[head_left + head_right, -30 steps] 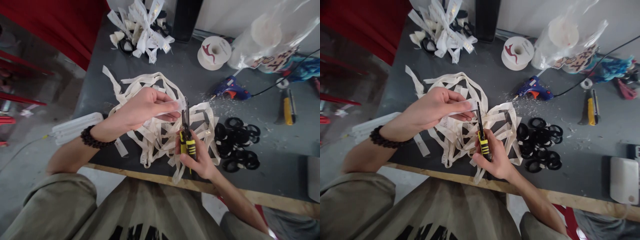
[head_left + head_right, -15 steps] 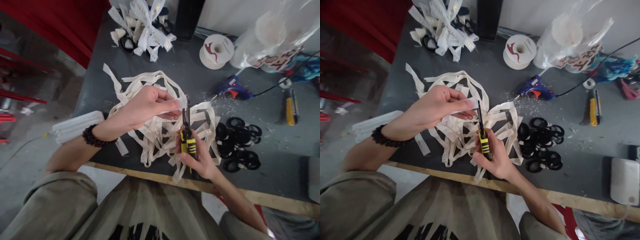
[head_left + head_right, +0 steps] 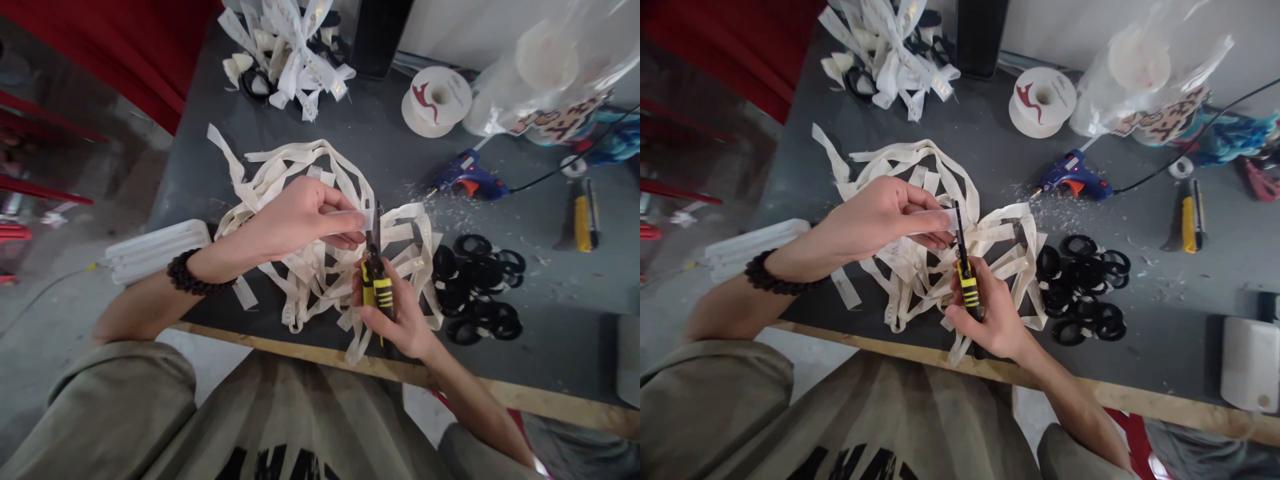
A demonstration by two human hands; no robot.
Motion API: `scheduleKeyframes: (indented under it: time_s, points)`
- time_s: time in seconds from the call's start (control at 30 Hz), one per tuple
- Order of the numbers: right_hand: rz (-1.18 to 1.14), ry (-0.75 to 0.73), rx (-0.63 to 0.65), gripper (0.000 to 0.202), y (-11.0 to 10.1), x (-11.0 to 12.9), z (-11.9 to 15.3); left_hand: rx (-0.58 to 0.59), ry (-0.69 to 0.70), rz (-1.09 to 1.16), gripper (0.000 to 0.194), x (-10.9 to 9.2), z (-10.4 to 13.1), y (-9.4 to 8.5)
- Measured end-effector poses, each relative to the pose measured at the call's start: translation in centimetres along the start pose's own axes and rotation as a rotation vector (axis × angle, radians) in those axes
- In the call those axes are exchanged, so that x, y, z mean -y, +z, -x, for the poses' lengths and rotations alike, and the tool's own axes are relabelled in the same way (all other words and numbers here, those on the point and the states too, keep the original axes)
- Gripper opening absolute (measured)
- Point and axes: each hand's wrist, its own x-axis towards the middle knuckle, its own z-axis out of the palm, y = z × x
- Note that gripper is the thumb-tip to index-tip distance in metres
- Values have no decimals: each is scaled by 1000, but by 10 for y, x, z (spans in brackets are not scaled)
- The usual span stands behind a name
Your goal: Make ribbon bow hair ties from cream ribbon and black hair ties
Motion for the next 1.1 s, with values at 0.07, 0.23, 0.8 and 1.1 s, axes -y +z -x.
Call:
scheduleKeyframes:
  time_s: [0.07,0.23,0.8,1.1]
  points:
    - [-6,7,2,53,0,0,0,2,-9,-4,25,-1,1,1]
    - [-27,10,5,46,0,-1,0,2,1,-8,31,5,0,5]
    - [-10,25,2,44,0,-1,0,8,23,32,27,13,-4,5]
    - [-13,32,0,42,1,-1,0,21,14,33,30,10,-2,4]
